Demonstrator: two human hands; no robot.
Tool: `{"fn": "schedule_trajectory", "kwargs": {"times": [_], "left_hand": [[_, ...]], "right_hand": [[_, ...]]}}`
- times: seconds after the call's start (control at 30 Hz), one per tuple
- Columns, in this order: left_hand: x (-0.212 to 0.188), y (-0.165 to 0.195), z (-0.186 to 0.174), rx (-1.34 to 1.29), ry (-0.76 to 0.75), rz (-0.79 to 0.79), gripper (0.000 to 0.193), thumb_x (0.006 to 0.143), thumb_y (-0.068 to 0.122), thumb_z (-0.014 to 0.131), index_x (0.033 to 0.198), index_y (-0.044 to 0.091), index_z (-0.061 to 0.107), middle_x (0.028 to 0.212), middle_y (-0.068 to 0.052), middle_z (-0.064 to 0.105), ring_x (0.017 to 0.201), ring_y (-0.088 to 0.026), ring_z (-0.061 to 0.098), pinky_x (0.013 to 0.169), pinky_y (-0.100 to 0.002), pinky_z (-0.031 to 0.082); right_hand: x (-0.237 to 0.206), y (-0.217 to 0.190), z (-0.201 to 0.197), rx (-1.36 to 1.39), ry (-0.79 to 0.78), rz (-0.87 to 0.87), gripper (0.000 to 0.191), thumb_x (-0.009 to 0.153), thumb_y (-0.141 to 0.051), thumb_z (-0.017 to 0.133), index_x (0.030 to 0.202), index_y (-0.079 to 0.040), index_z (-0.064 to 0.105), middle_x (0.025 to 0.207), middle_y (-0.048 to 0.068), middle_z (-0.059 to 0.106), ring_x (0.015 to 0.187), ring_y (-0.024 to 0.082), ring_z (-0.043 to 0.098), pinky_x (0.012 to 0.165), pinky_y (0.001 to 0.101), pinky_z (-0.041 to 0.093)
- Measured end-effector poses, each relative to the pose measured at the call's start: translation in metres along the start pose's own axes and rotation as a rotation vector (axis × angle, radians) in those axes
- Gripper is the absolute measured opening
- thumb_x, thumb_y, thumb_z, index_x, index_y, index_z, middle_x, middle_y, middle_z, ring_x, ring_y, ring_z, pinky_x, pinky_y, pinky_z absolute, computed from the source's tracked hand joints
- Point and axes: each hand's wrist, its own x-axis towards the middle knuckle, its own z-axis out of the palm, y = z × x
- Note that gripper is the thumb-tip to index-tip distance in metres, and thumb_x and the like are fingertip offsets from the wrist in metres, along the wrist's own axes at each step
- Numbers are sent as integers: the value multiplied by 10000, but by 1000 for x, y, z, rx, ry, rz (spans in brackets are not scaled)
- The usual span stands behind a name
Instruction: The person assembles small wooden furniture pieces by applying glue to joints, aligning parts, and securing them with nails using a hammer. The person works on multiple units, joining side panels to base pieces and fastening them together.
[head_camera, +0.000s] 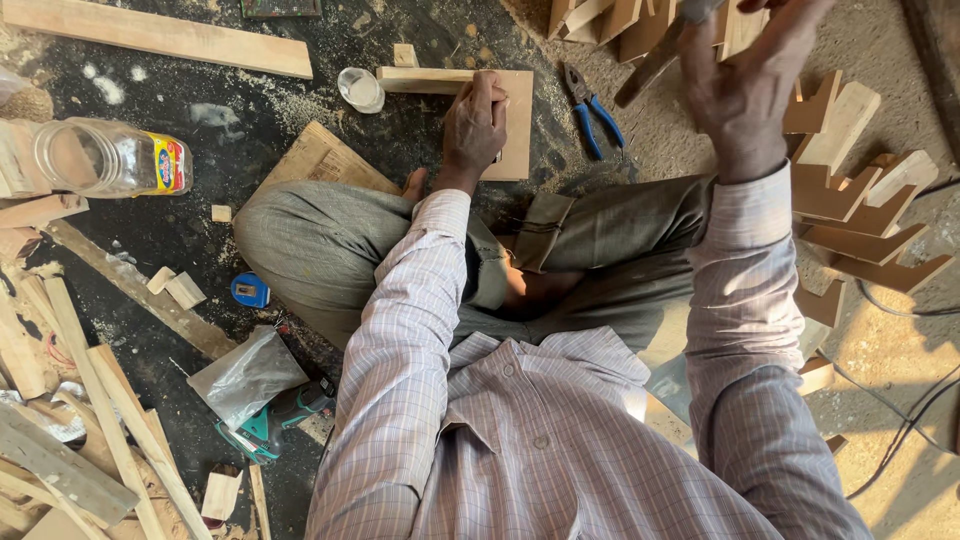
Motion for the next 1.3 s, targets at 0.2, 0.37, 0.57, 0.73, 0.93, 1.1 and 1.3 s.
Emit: {"fn": "schedule_trajectory", "kwargs": {"times": [0.2, 0.37, 0.57, 0.73, 0.93, 1.1, 1.3], "left_hand": [[3, -2, 5, -43, -12, -28, 303, 940, 0, 681, 1143, 62, 464, 928, -80, 714, 1009, -273, 716, 1003, -417, 564], [2, -9, 9, -24, -25, -61, 279, 965, 11, 676, 1138, 63, 463, 959, -90, 722, 1051, -281, 716, 989, -407, 593], [-6, -19, 12, -46, -12, -108, 280, 964, 27, 687, 1137, 59, 469, 928, -82, 735, 1071, -302, 722, 933, -423, 610], [-8, -27, 17, -51, 10, -87, 274, 958, 23, 677, 1119, 56, 458, 928, -82, 742, 1062, -307, 723, 916, -434, 600], [-10, -28, 18, -60, -7, -111, 284, 943, 19, 690, 1116, 50, 467, 904, -99, 733, 995, -316, 735, 883, -433, 610], [-6, -25, 12, -74, 27, -113, 275, 925, 12, 688, 1120, 39, 495, 892, -93, 745, 972, -320, 737, 883, -446, 608], [-5, -28, 14, -99, 53, -71, 298, 932, -20, 693, 1131, 35, 479, 906, -111, 749, 984, -327, 738, 889, -436, 613]], "right_hand": [[8, -27, -19, 1200, 471, 530, 886, 1043, 29, 559, 1671, -211, -16, 1165, 261, 567, 835, 236, 580, 740, 400, 564], [-21, -73, -25, 1248, 186, 947, 1008, 979, 86, 586, 1610, -196, -148, 1360, 258, 660, 741, 231, 721, 606, 372, 620], [-68, -102, -6, 1016, -322, 675, 1061, 1069, 143, 604, 1569, -206, -264, 1576, 325, 379, 1055, 280, 727, 874, 391, 672], [-97, -132, -3, 1205, -431, 1262, 953, 1028, -14, 687, 1586, -75, -84, 1058, 169, 701, 776, 190, 715, 737, 339, 636], [-97, -145, -5, 1044, -491, 1060, 707, 1024, -205, 676, 1590, -72, 275, 882, 51, 670, 698, 105, 629, 605, 267, 535], [-104, -162, 4, 756, -609, 1060, 425, 1143, -288, 663, 1263, 82, 492, 708, 121, 557, 578, 212, 543, 518, 361, 438], [-109, -151, 18, 395, -508, 554, 638, 1163, -288, 563, 1659, -32, 254, 800, 179, 599, 619, 332, 642, 592, 451, 488]]}}
